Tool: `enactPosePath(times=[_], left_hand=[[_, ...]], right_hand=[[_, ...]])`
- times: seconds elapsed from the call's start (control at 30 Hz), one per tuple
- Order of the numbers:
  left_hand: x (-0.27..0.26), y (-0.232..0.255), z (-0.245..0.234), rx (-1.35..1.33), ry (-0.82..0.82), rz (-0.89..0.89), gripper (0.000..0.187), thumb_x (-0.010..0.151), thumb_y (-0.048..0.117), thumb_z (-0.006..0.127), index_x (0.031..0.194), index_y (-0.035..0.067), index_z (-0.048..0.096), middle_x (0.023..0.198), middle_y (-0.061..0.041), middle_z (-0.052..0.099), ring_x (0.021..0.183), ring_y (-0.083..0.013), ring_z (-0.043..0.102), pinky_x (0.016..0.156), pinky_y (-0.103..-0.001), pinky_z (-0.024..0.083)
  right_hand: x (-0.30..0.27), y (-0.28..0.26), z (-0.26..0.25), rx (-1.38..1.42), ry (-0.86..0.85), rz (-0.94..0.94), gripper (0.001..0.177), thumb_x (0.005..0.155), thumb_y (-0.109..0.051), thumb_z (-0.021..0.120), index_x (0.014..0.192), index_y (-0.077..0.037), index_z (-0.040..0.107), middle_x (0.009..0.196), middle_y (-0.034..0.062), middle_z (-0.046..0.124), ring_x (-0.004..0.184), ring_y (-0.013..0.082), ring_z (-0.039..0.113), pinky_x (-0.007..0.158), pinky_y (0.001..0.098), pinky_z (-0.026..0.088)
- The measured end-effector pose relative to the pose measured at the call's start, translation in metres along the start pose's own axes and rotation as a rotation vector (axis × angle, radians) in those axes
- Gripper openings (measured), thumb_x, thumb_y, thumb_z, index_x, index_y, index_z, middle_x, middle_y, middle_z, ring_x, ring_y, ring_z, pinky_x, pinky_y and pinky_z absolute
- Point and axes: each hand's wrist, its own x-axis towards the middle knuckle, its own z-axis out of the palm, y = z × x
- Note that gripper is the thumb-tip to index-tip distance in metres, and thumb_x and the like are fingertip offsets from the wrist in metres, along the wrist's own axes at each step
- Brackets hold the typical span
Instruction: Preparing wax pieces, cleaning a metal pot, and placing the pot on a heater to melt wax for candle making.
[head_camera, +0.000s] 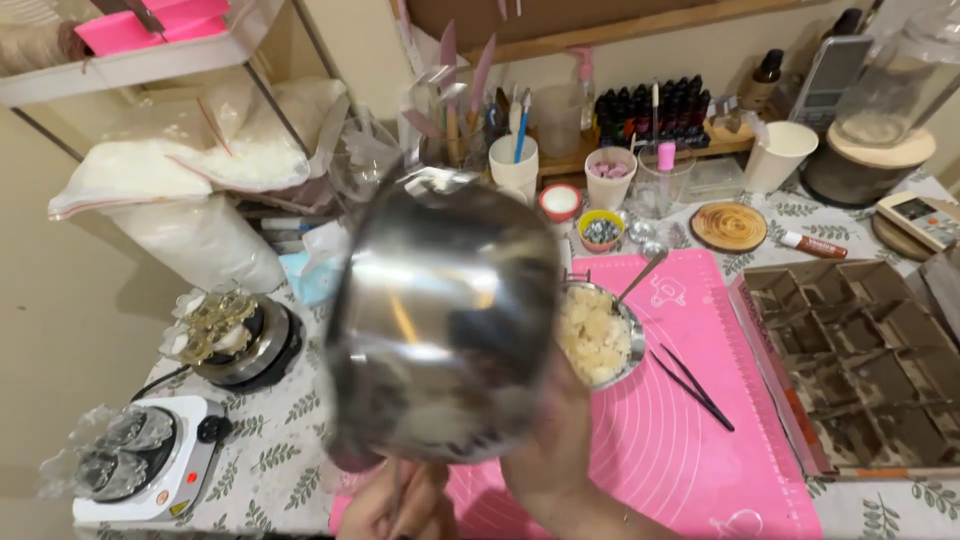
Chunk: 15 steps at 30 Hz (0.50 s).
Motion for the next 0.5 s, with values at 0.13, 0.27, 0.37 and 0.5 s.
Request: enactPosePath(times=[0.13,0.27,0.37,0.5], left_hand=[[-0.006,-0.001,-0.005,-0.07,0.324,0.122,0.042,0.106,0.043,0.027,0.092,0.016,0.057,0.045,0.004,0.032,0.032,-0.0102,0.028,0.029,-0.027,0.019],[0.02,0.0,0.018,-0.136,0.299,0.146,0.045,0.105,0.041,0.025,0.105,0.019,0.064,0.044,0.004,0.033,0.029,-0.0108,0.029,0.027,-0.028,0.02],[0.031,-0.001,0.027,-0.109,0.049,0.04,0.047,0.113,0.045,0.023,0.099,0.018,0.058,0.046,0.002,0.033,0.033,-0.012,0.028,0.033,-0.03,0.019],[0.025,0.0,0.019,-0.021,-0.014,-0.018,0.055,0.115,0.051,0.023,0.08,0.015,0.045,0.045,0.001,0.032,0.035,-0.0123,0.028,0.036,-0.031,0.018]], right_hand=[[0.01,-0.022,-0.01,0.184,0.071,0.166,0.023,0.099,0.003,0.055,0.116,0.011,0.068,0.116,0.0103,0.065,0.109,0.0209,0.062,0.095,0.0308,0.046],[0.031,-0.03,-0.028,0.318,0.153,0.336,0.034,0.1,-0.002,0.056,0.132,0.004,0.066,0.12,0.0031,0.061,0.09,0.0131,0.066,0.066,0.0266,0.059],[0.034,-0.021,-0.027,0.391,0.072,0.237,0.034,0.1,-0.001,0.057,0.133,0.004,0.064,0.115,0.0032,0.053,0.086,0.008,0.054,0.073,0.0188,0.049],[0.018,-0.025,-0.016,0.0,0.056,-0.001,0.03,0.099,0.0,0.062,0.127,0.001,0.069,0.108,0.0045,0.058,0.086,0.0103,0.059,0.072,0.0202,0.051]])
